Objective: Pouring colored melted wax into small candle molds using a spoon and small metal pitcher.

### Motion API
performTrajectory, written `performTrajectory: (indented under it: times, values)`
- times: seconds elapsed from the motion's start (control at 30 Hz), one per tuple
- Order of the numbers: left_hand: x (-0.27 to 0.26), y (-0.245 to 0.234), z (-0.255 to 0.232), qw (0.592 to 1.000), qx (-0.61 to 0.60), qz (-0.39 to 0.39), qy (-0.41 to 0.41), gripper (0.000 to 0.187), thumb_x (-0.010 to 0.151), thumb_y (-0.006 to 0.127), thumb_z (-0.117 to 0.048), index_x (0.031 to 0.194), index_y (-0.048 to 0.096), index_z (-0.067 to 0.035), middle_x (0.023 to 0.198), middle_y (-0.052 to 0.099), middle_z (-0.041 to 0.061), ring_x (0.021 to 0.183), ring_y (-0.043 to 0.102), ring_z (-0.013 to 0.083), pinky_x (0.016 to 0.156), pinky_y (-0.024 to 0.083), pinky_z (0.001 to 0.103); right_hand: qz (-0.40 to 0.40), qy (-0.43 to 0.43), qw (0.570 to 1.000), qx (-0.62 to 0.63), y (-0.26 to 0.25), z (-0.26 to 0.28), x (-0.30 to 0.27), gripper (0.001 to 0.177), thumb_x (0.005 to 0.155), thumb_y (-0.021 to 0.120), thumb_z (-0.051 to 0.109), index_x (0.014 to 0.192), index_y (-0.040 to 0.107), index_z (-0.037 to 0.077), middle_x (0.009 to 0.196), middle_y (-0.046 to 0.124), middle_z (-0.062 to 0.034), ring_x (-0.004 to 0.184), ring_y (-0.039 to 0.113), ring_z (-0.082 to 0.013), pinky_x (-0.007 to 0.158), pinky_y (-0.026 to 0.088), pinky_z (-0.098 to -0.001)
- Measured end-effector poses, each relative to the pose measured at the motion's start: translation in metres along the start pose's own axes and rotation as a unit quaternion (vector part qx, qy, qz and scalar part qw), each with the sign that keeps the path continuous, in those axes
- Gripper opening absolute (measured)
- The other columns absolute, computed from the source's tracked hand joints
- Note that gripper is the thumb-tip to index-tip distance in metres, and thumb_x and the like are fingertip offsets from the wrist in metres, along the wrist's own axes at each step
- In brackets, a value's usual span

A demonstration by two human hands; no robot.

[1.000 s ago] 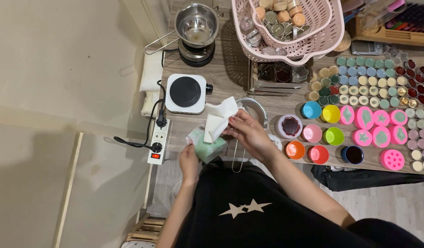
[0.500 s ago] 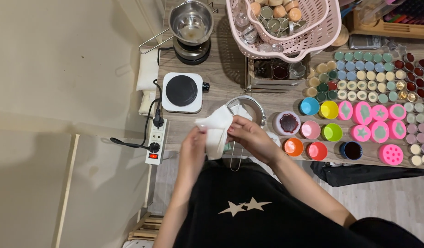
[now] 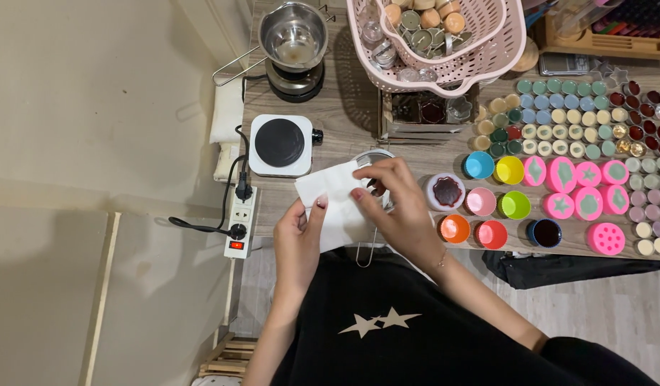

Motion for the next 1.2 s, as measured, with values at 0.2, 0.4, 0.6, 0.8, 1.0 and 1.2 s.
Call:
performTrajectory:
  times: [0.2,0.4,0.6,0.8,1.0,1.2]
  values:
    - [-0.002,0.000,-0.014,0.999,0.031,-0.009,0.016,0.030,0.101,0.063,-0.027,0.106,0.075,0.000,0.073,0.069,-0.001,0.062,0.052,0.0011,0.053,0.041,0.022,0.029,0.086,0.994,0.056,0.016,-0.017,0.002,0.032,0.088,0.080,0.019,0.112,0.068,0.003,0.100,0.056,-0.0043,0.082,0.053,-0.0106,0.075,0.050,-0.0259]
    - [-0.004,-0.003,0.031,1.000,-0.016,-0.016,-0.003,0.031,0.101,0.067,-0.027,0.107,0.073,0.003,0.079,0.069,0.002,0.069,0.054,0.0048,0.060,0.043,0.023,0.111,0.207,0.955,0.179,0.037,-0.050,-0.015,0.020,0.099,0.072,0.015,0.111,0.070,0.000,0.085,0.053,-0.0071,0.078,0.047,-0.0097,0.071,0.044,-0.0274]
    - [-0.011,-0.007,0.063,0.921,-0.317,0.059,-0.221,0.048,0.097,0.052,-0.037,0.134,0.056,-0.008,0.115,0.071,0.007,0.103,0.071,0.0149,0.086,0.059,0.030,0.282,0.095,0.927,0.230,0.070,-0.035,-0.032,0.022,0.107,0.059,0.019,0.122,0.063,0.003,0.109,0.067,-0.0104,0.104,0.066,-0.0186,0.092,0.055,-0.0350]
    - [-0.013,-0.036,0.195,0.865,-0.423,0.045,-0.266,0.043,0.107,0.053,-0.039,0.132,0.059,-0.004,0.104,0.067,0.013,0.091,0.067,0.0237,0.078,0.056,0.037,0.348,-0.065,0.907,0.228,0.077,-0.011,-0.047,0.034,0.105,0.061,0.020,0.135,0.056,0.005,0.149,0.053,-0.0175,0.131,0.054,-0.0319,0.104,0.046,-0.0419]
    - [-0.015,-0.042,0.193,0.884,-0.363,-0.073,-0.285,0.031,0.102,0.051,-0.025,0.118,0.063,-0.002,0.106,0.071,0.011,0.094,0.070,0.0198,0.085,0.057,0.035,0.354,0.220,0.847,0.330,0.086,-0.053,-0.066,0.038,0.104,0.058,0.020,0.139,0.056,0.007,0.116,0.070,-0.0066,0.107,0.065,-0.0165,0.094,0.054,-0.0332]
    - [0.014,-0.034,0.210,0.963,-0.187,-0.089,-0.172,0.032,0.105,0.051,-0.023,0.109,0.069,0.003,0.098,0.072,0.009,0.087,0.064,0.0143,0.080,0.050,0.030,0.242,0.327,0.842,0.353,0.059,-0.118,-0.084,0.020,0.107,0.057,0.018,0.118,0.059,0.002,0.088,0.060,-0.0046,0.076,0.059,-0.0105,0.065,0.050,-0.0281]
Point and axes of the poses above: each hand's wrist, its own x-axis towards the middle knuckle, its own y-axis out of the palm, z = x × y, the point moved 5 cm from there along x, towards the middle knuckle
